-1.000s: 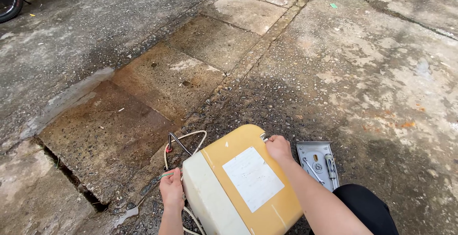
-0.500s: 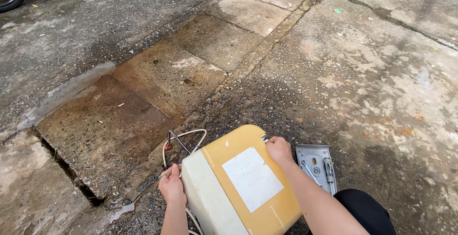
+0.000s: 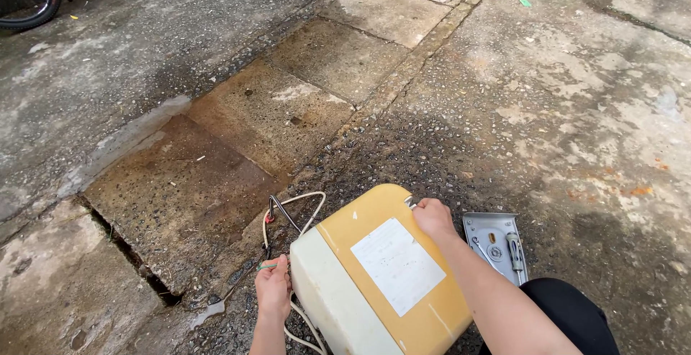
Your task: The person strips the insulation from a green wire and connects it to a terminal on a yellow electrical box. They then use a screwdriver to tighten the terminal screw, securing the wire in place.
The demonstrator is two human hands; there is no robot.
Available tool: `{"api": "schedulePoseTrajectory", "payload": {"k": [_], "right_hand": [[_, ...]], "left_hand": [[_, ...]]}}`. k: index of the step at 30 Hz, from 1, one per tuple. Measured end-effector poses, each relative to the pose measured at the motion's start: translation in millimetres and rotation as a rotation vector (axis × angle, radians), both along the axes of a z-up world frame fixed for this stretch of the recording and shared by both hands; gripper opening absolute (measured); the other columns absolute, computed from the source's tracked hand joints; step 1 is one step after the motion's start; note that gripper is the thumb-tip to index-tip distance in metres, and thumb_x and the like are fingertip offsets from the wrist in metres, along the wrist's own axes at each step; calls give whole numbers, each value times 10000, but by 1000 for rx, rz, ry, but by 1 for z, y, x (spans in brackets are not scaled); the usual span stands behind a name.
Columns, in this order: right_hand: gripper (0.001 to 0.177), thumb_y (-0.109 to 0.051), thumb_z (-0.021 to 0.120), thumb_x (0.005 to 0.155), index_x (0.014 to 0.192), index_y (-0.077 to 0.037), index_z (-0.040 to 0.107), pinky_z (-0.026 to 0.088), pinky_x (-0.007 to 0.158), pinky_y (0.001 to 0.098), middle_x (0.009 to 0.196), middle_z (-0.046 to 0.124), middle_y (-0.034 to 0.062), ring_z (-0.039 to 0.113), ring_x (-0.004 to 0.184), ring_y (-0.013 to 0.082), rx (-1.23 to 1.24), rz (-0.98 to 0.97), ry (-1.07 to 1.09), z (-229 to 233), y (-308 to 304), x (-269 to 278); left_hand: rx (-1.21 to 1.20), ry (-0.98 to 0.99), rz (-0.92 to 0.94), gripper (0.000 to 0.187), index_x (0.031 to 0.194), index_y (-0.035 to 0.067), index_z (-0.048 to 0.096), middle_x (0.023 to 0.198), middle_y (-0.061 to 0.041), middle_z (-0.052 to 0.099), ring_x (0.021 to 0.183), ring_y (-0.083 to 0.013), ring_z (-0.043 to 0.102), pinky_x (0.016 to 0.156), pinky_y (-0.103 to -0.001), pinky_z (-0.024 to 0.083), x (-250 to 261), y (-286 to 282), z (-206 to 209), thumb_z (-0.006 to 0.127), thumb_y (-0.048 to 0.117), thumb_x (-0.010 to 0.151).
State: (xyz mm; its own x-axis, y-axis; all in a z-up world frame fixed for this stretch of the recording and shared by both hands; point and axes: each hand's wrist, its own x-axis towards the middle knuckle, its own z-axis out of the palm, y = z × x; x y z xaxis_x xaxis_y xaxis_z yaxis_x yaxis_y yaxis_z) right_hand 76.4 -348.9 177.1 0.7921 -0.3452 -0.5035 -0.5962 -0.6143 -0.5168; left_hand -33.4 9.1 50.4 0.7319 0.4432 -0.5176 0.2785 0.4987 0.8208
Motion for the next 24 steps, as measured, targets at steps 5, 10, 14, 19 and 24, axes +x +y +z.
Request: {"api": "schedulePoseTrajectory", "payload": {"k": [5,10,14,19,24], "right_hand": [[248,-210,491,871,858,-210,739,505,919,390,1085,747,74,655,1052,269,-38,72,-38,-6,5,9],[349,-165,445,876,947,-213,783,505,958,404,1171,752,54,645,1125,259,-44,84,-43,-3,6,10],[302,-201,468,843,875,-221,767,513,876,387,1036,771,65,668,1017,275,-74,84,-50,-19,-3,11],[345,-185,461,808,888,-238,793,517,875,383,1051,778,52,665,1046,262,-64,59,-38,-19,-3,9],[241,-227,510,848,821,-220,749,509,847,366,981,755,70,659,956,252,-33,33,-56,-20,-2,6]], "left_hand": [[-50,27,103,137,964,133,607,706,-9,598,478,-58,321,412,-244,243,-17,-7,-14,707,220,998],[-156,-67,382,119,1041,90,615,916,-164,743,741,-191,684,654,-329,571,-8,-21,-41,694,171,1004],[-127,-96,450,137,1041,88,576,1024,-162,752,790,-151,643,706,-302,526,-8,-25,-31,673,183,1017],[-87,-98,405,117,971,130,619,949,-127,772,514,-46,379,513,-219,396,-10,-25,-20,686,213,1017],[-38,-37,301,316,842,21,686,840,-140,741,715,-211,663,655,-384,585,-14,-24,-8,690,272,1033]]}}
